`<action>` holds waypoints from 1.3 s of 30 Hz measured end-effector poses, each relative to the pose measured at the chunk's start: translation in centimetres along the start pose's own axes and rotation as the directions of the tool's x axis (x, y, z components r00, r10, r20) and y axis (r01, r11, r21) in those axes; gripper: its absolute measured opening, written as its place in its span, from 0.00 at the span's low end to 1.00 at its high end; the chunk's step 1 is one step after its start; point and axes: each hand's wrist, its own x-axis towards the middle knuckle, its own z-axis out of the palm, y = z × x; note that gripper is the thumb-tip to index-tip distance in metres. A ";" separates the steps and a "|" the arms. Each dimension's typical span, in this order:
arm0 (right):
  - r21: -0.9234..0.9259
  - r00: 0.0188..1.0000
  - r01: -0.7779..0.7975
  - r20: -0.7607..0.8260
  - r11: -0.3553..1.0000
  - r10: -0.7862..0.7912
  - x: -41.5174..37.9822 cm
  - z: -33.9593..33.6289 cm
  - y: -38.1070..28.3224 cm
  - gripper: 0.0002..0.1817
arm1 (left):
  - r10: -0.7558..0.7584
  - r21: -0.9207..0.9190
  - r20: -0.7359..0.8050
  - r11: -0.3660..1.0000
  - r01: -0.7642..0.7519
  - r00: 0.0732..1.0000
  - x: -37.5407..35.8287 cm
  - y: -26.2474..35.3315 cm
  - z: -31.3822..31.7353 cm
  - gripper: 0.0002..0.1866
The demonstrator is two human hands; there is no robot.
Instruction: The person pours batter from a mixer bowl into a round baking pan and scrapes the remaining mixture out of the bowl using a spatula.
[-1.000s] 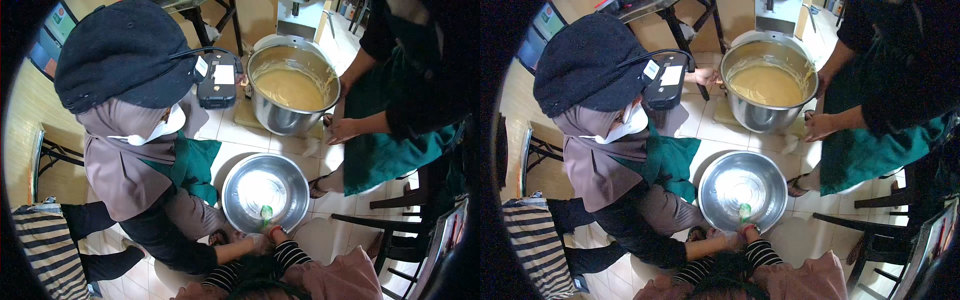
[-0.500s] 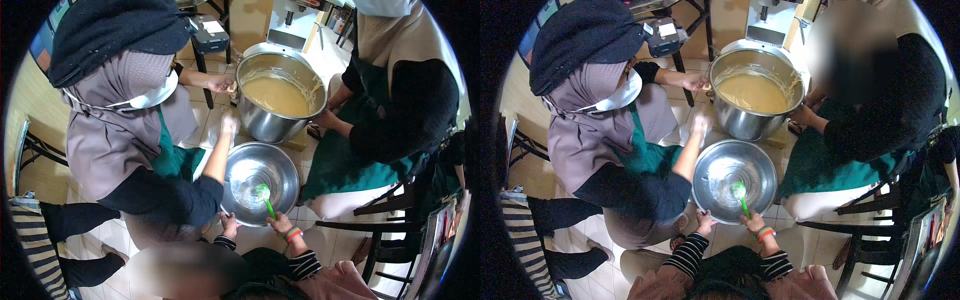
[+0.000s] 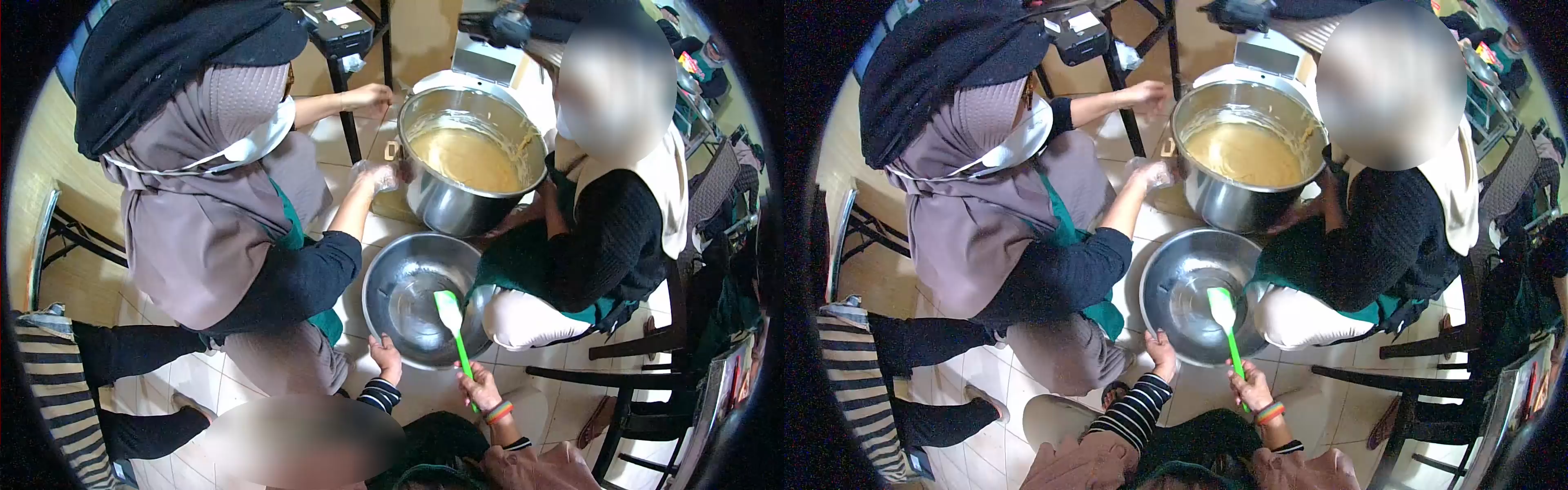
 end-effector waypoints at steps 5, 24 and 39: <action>-0.650 0.929 0.280 -0.001 0.706 -0.369 1.3 -1.4 4.8 0.11 | 0.012 -0.057 -0.031 0.998 -0.014 0.999 0.9 -2.4 0.2 0.12; -0.404 0.992 0.119 0.006 0.907 -0.127 0.8 0.5 2.1 0.15 | 0.052 -0.006 -0.061 0.999 -0.052 0.997 -0.1 -4.4 -0.8 0.15; 0.071 0.904 0.427 -0.025 0.902 -0.426 -4.7 -1.4 -9.4 0.13 | -0.107 0.021 -0.045 0.994 0.108 0.993 0.4 -3.1 -1.4 0.25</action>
